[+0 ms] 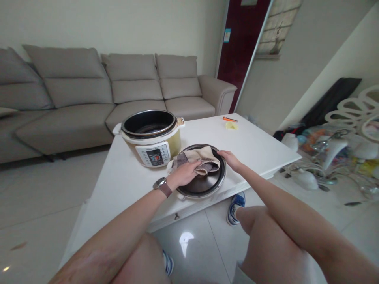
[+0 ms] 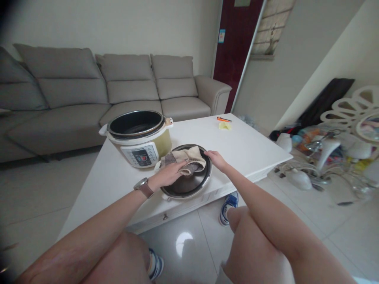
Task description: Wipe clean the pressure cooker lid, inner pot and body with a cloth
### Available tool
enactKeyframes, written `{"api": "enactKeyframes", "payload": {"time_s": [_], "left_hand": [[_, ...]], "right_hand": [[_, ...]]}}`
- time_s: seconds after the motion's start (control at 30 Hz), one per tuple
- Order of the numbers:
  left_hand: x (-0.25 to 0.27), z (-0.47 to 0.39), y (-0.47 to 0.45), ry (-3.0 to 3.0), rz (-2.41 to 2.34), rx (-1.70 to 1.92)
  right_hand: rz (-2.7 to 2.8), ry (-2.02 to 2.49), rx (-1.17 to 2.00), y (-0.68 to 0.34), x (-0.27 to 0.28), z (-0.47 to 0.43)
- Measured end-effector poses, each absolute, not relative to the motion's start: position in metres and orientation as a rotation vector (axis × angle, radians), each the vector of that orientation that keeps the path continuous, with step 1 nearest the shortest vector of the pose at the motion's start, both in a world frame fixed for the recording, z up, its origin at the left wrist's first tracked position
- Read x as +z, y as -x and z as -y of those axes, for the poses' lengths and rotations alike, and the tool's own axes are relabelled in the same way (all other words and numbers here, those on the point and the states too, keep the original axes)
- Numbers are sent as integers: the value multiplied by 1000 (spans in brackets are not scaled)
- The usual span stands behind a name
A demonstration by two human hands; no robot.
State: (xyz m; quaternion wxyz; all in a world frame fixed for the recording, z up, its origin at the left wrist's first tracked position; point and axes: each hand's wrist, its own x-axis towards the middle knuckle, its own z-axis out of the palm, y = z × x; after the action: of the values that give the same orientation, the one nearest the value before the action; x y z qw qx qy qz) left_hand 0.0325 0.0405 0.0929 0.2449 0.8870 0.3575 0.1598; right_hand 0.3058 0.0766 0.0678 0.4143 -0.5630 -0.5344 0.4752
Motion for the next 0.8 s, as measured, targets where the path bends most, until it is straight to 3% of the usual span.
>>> {"api": "enactKeyframes", "payload": {"time_s": [0.33, 0.67, 0.73, 0.8], "left_hand": [[105, -35, -29, -2048, -768, 531], [114, -52, -5, -1651, -1376, 1578], [114, -51, -2, -1831, -1526, 1538], [113, -49, 0, -2107, -1623, 1269]], "right_hand": [[1282, 1452, 1206, -309, 58, -79], [1325, 1545, 1175, -308, 69, -74], [1330, 1536, 1180, -306, 72, -73], [1330, 1532, 1188, -305, 73, -72]]}}
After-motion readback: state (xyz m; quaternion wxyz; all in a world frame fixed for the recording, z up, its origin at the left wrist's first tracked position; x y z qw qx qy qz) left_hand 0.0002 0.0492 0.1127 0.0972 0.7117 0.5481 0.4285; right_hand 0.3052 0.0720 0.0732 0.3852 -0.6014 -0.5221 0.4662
